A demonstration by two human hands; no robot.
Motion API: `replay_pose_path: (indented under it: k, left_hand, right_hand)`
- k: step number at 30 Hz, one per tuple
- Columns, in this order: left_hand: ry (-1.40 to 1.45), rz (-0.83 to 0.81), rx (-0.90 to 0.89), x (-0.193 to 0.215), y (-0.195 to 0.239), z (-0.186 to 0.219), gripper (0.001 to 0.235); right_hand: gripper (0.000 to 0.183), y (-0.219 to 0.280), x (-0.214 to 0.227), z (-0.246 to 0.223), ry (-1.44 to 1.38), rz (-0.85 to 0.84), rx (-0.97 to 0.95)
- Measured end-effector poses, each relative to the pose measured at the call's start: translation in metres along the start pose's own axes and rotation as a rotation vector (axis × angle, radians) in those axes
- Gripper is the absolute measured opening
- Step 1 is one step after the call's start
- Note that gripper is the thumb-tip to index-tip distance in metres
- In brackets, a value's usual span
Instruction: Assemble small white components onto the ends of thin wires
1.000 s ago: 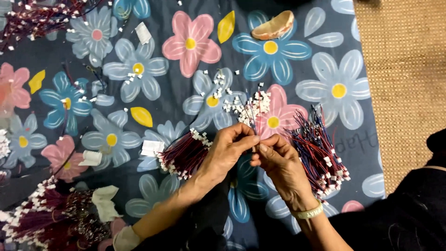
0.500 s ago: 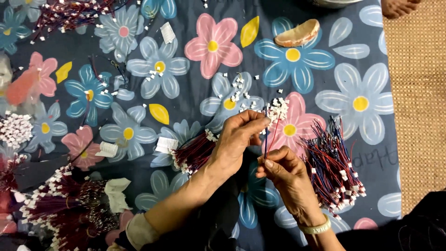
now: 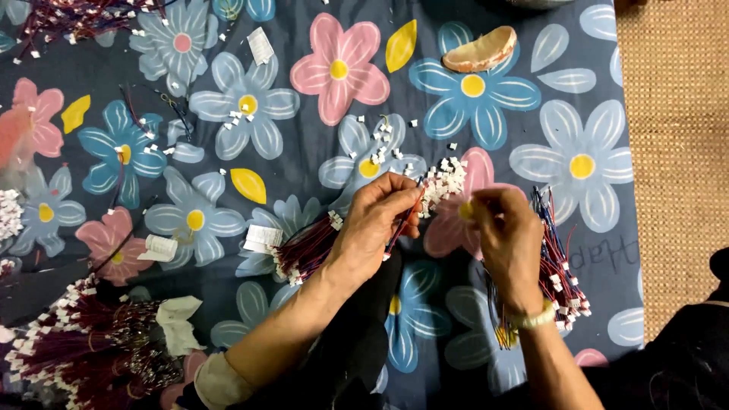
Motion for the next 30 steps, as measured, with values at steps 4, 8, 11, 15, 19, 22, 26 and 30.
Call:
replay_pose_path:
  k: [4, 8, 11, 15, 19, 22, 26, 30]
  left_hand:
    - [-0.005, -0.004, 0.000, 0.005, -0.004, 0.000, 0.013]
    - [0.002, -0.010, -0.012, 0.008, -0.004, 0.004, 0.014]
    - [-0.011, -0.022, -0.003, 0.008, -0.003, 0.008, 0.014]
    - [-0.035, -0.033, -0.010, 0.005, 0.002, 0.013, 0.013]
    - [-0.067, -0.058, -0.029, 0.002, 0.004, 0.009, 0.013]
    - [-0.097, -0.084, -0.040, -0.009, 0.013, 0.015, 0.012]
    - [-0.150, -0.115, -0.054, -0.020, 0.018, 0.013, 0.010]
    - [-0.180, -0.134, -0.063, -0.033, 0.023, 0.013, 0.011]
  right_hand:
    - [0.008, -0.036, -0.003, 0.012, 0.269, 0.081, 0.268]
    - [0.013, -0.065, -0.020, 0.037, 0.681, -0.022, 0.248]
    - [0.006, -0.069, -0.027, 0.029, 0.751, -0.063, 0.305]
    - [0.008, -0.065, -0.028, 0.024, 0.752, -0.058, 0.390]
    - [0.010, -0.050, -0.007, 0.008, 0.285, 0.003, 0.321]
    - [0.015, -0.031, 0.001, -0.020, -0.160, -0.023, 0.107]
    - [0.015, -0.010, -0.004, -0.009, -0.781, -0.045, -0.146]
    - [0.014, 0.004, -0.009, 0.005, -1.001, -0.105, -0.249]
Point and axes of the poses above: each hand's wrist, its own y-axis away from the middle knuckle, its own x-axis out of the back of the hand, z = x × y, the point moved 6 cm from there along -y, towards the middle knuckle, and after that the axes turned 2 degrees about y, right-handed, at the moved point
